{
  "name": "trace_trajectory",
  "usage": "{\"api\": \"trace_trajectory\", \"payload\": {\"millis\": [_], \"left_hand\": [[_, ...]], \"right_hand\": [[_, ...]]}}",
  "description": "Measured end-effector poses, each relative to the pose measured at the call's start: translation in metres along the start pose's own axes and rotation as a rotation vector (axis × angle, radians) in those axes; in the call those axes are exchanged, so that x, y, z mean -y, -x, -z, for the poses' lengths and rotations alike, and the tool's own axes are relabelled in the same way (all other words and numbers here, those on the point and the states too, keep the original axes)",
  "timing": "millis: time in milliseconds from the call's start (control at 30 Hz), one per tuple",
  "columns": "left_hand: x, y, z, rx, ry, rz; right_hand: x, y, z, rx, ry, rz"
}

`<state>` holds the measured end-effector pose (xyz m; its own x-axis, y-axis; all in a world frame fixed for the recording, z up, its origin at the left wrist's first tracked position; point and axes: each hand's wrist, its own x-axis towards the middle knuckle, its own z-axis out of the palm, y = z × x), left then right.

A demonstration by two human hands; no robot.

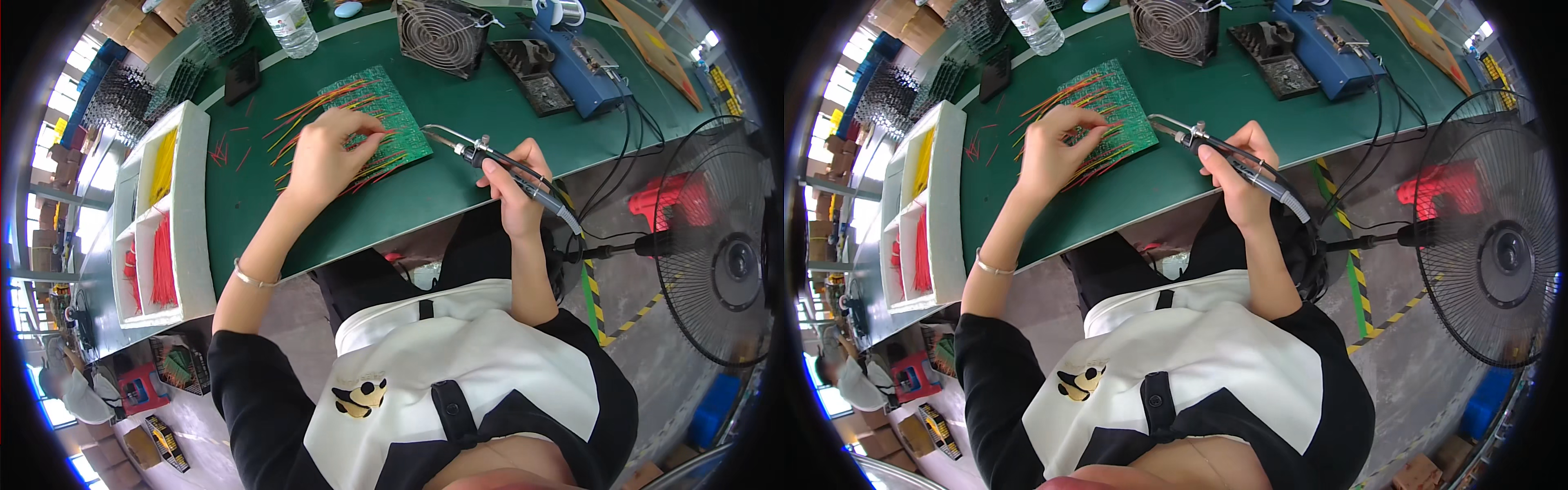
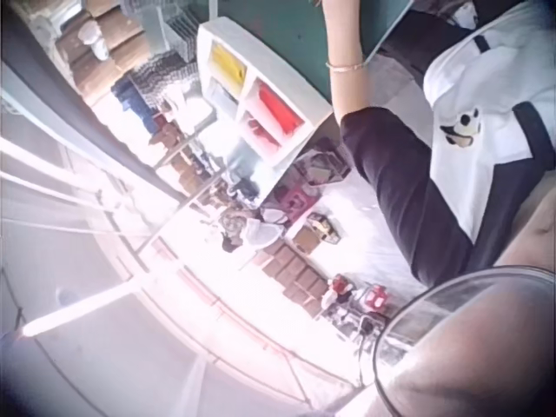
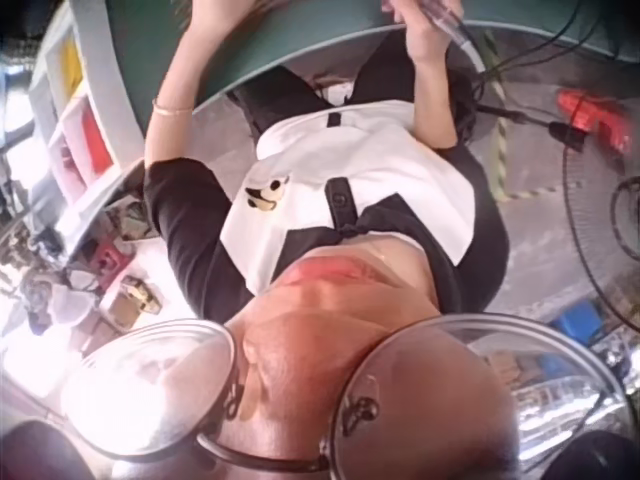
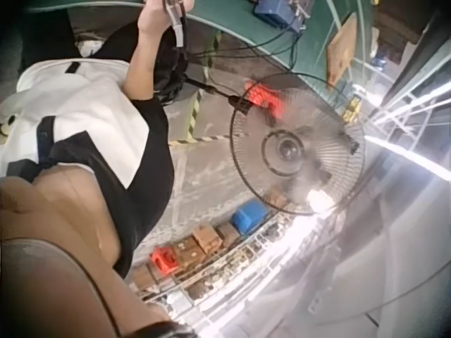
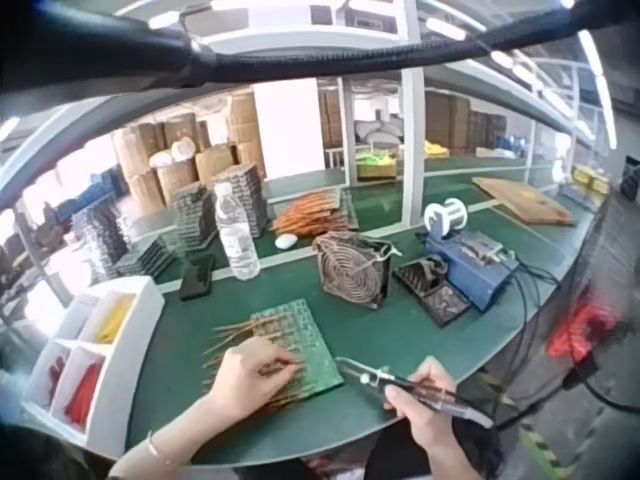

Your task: The person solders wires onto a circuit board, taking wires from a divided storage box, positioning them on the board, and attaching them with a soldering iron.

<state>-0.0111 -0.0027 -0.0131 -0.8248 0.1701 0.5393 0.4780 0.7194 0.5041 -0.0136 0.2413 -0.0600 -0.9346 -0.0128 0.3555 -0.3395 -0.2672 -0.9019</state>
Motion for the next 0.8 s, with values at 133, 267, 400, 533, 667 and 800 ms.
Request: {"api": "trace_trajectory", "payload": {"millis": [133,267,400,533,667,800], "left_hand": [[0.014,0.002,-0.021,0.01,-0.094,-0.084],[0.019,0.005,-0.026,-0.037,-0.125,-0.134],[0.018,0.005,-0.024,-0.022,-0.13,-0.157],[0.014,0.007,-0.02,-0.017,-0.184,-0.181],[0.011,0.007,-0.019,-0.037,-0.205,-0.216],[0.013,0.007,-0.02,-0.04,-0.216,-0.245]], "right_hand": [[0.001,-0.001,0.0,0.011,-0.03,-0.042],[0.0,-0.002,0.0,0.016,-0.04,-0.038],[0.0,-0.001,0.0,0.007,-0.015,-0.019],[0.001,0.0,-0.001,0.012,0.001,-0.031],[0.002,0.0,-0.003,0.015,0.051,-0.037],[0.0,0.0,-0.003,0.014,0.061,-0.028]]}}
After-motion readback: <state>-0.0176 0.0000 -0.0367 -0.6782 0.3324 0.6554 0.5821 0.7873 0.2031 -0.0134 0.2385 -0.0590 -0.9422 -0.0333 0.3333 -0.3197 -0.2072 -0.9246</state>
